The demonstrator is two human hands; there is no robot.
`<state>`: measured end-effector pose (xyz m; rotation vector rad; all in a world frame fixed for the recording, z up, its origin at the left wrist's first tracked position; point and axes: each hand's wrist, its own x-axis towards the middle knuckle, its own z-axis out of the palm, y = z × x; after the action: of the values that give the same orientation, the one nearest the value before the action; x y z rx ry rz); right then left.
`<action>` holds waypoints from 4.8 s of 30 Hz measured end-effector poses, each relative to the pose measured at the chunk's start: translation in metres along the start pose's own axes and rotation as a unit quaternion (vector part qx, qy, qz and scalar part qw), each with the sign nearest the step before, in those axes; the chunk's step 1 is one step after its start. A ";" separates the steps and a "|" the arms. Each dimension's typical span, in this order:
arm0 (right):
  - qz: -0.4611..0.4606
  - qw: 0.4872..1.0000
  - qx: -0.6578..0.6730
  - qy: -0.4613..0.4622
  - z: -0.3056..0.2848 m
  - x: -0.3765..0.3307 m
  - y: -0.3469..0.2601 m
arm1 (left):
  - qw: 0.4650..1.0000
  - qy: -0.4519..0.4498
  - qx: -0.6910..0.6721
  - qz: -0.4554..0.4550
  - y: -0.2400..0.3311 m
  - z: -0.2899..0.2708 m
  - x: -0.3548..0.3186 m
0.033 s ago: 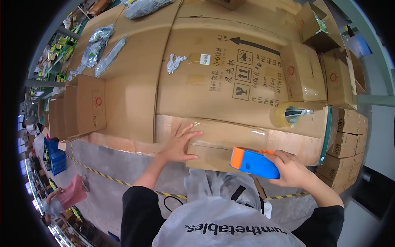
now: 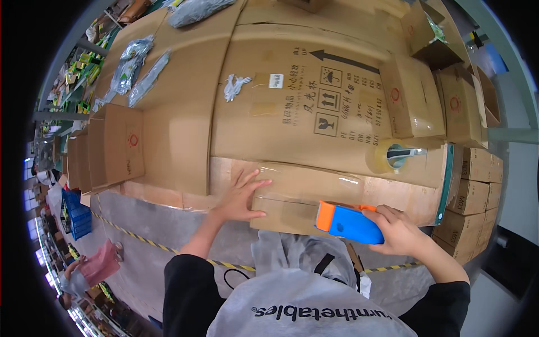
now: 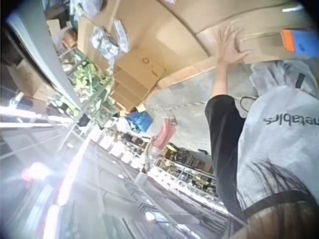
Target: The person packs several green product bags into a cardboard box, then seals the box with tape using a tape dispenser.
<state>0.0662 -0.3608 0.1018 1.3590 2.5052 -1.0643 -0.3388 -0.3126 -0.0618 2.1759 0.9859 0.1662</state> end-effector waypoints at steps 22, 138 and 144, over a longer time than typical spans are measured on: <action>-0.024 0.998 0.040 0.053 0.099 -0.122 0.216 | 0.976 -0.035 0.192 -0.102 0.055 -0.008 0.004; -0.106 0.948 -0.090 0.286 0.155 0.036 0.085 | 0.866 0.377 0.165 -0.284 0.234 0.219 0.052; -0.102 0.951 -0.072 0.282 0.158 0.036 0.080 | 0.875 0.380 0.137 -0.268 0.231 0.218 0.043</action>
<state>0.0700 -0.4049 -0.0736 1.5622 3.1068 -0.5460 -0.0848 -0.5084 -0.0730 1.9869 2.1287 0.6824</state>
